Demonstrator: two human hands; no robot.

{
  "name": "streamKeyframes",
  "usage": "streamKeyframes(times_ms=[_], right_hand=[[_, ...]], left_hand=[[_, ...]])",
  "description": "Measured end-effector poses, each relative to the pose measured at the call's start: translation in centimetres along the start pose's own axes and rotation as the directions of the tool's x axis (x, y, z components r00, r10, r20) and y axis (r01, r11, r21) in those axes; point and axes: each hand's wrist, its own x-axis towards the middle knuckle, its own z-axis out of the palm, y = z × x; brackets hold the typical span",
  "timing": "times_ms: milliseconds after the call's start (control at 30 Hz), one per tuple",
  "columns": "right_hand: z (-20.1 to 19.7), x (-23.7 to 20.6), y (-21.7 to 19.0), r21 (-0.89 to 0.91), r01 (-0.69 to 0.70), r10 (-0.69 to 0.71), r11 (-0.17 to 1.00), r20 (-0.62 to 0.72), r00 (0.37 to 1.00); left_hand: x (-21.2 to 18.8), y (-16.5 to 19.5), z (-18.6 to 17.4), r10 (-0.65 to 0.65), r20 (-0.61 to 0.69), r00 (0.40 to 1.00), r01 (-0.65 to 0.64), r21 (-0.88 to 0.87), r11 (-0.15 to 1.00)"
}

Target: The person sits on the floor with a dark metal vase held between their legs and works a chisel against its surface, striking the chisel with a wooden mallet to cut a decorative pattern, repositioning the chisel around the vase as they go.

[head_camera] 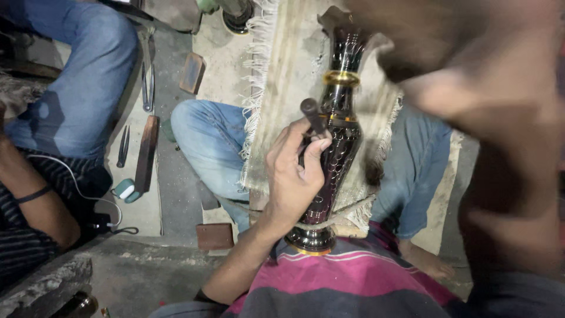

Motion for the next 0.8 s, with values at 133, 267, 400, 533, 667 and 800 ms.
streamKeyframes(times_ms=[133, 267, 400, 533, 667, 800], right_hand=[[-0.6, -0.3, -2.1, 0.153, 0.018, 0.014, 0.988, -0.206, 0.978], [-0.5, -0.7, -2.2, 0.141, -0.001, 0.023, 0.99, -0.154, 0.988], [-1.0, -0.6, -2.2, -0.203, -0.026, 0.033, 0.979, 0.034, 0.999], [-3.4, -0.2, -3.7, -0.108, 0.003, -0.007, 0.994, -0.036, 0.999], [-5.4, 0.0, -5.4, -0.124, 0.02, -0.045, 0.992, -0.199, 0.979], [-4.3, -1.1, -4.5, -0.111, 0.02, -0.042, 0.994, -0.194, 0.98]], left_hand=[[-0.2, -0.2, 0.4, 0.034, -0.032, 0.999, -0.032, 0.057, 0.998], [-0.5, -0.3, 0.6, -0.042, -0.018, 0.999, 0.041, -0.033, 0.999], [-1.1, -0.4, 1.0, -0.06, -0.051, 0.997, 0.058, -0.035, 0.998], [-1.7, -0.7, 1.4, -0.054, -0.075, 0.996, 0.045, -0.118, 0.992], [-2.2, -1.2, 1.6, -0.128, -0.094, 0.987, 0.124, -0.046, 0.991], [-1.9, -1.6, 1.1, -0.107, -0.067, 0.992, 0.106, -0.018, 0.994]])
